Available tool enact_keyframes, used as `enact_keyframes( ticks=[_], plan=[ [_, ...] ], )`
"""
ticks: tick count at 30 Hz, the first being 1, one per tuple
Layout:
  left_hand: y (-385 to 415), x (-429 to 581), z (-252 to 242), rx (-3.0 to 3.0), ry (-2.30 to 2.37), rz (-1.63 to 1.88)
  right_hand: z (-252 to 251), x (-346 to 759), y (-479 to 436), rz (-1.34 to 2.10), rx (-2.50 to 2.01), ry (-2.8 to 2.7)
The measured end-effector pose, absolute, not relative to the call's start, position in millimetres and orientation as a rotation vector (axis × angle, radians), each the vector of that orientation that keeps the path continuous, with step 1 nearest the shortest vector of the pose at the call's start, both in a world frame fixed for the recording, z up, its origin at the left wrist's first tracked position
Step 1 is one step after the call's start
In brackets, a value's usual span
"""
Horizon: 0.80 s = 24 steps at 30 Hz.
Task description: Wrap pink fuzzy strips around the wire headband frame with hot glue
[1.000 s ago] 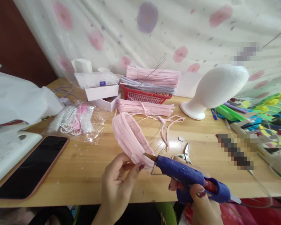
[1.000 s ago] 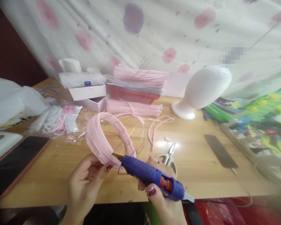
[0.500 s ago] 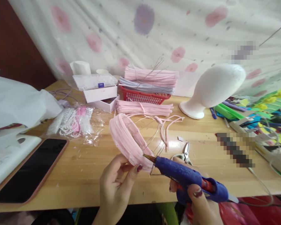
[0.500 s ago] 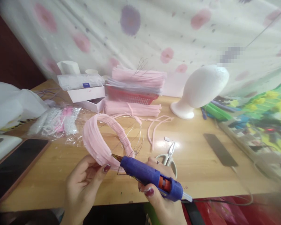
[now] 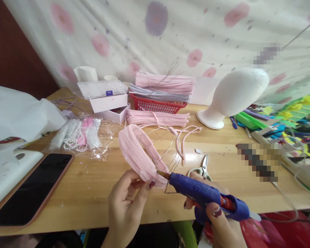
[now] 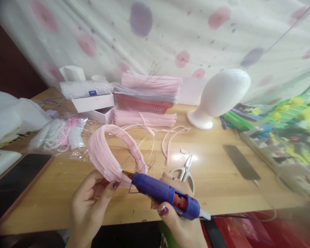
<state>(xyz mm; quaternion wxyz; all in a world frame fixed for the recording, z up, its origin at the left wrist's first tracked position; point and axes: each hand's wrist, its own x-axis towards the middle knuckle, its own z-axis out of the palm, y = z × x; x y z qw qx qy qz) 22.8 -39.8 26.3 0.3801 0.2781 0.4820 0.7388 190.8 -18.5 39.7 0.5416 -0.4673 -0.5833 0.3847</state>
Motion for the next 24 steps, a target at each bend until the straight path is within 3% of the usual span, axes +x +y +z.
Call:
enact_keyframes(
  ticks=[24],
  plan=[
    [-41.4,21.5,29.4,0.89,1.266,1.831,42.3,216.3,-7.9,1.058,-1.005,-1.736]
  ],
)
